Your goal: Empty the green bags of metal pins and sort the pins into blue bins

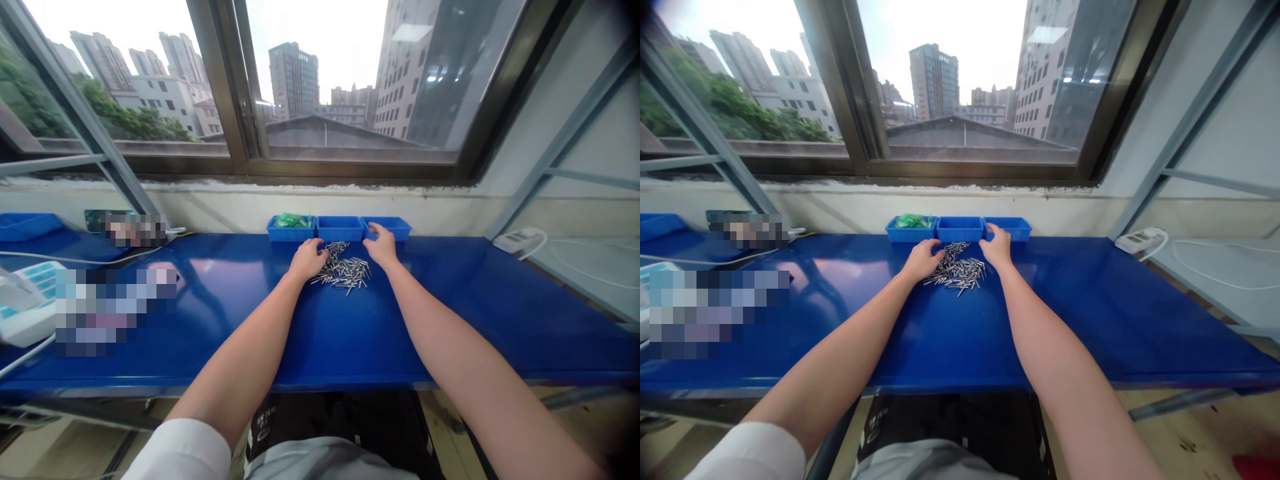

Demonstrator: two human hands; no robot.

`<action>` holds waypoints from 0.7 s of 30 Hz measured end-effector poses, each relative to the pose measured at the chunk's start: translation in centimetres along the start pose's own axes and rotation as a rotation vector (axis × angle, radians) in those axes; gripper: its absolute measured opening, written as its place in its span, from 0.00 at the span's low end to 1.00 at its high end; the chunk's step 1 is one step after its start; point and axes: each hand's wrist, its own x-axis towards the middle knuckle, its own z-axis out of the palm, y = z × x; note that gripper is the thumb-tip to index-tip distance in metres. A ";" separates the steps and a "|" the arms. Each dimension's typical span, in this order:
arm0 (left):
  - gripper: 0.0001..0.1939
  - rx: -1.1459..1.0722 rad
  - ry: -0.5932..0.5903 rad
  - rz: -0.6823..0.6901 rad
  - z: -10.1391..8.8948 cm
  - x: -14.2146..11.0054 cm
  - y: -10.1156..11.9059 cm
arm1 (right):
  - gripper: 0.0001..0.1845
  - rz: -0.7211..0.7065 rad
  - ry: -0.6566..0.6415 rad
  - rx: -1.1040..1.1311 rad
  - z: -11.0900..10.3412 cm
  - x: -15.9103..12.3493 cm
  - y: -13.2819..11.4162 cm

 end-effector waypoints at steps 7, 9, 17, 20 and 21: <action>0.29 0.088 -0.197 0.025 0.3 -0.2 0.1 | 0.18 -0.136 -0.428 -0.244 0.8 -2.4 -3.0; 0.29 0.129 -0.243 0.030 0.3 -0.3 0.2 | 0.14 -0.163 -0.464 -0.259 1.0 -2.6 -3.5; 0.28 0.165 -0.274 0.057 -0.1 -0.4 0.7 | 0.08 -0.222 -0.517 -0.209 1.3 -2.7 -3.8; 0.28 0.146 -0.253 0.058 -0.1 -0.4 0.6 | 0.08 -0.238 -0.478 -0.177 1.3 -2.7 -3.8; 0.28 0.135 -0.237 0.061 -0.1 -0.4 0.5 | 0.08 -0.246 -0.459 -0.155 1.3 -2.7 -3.7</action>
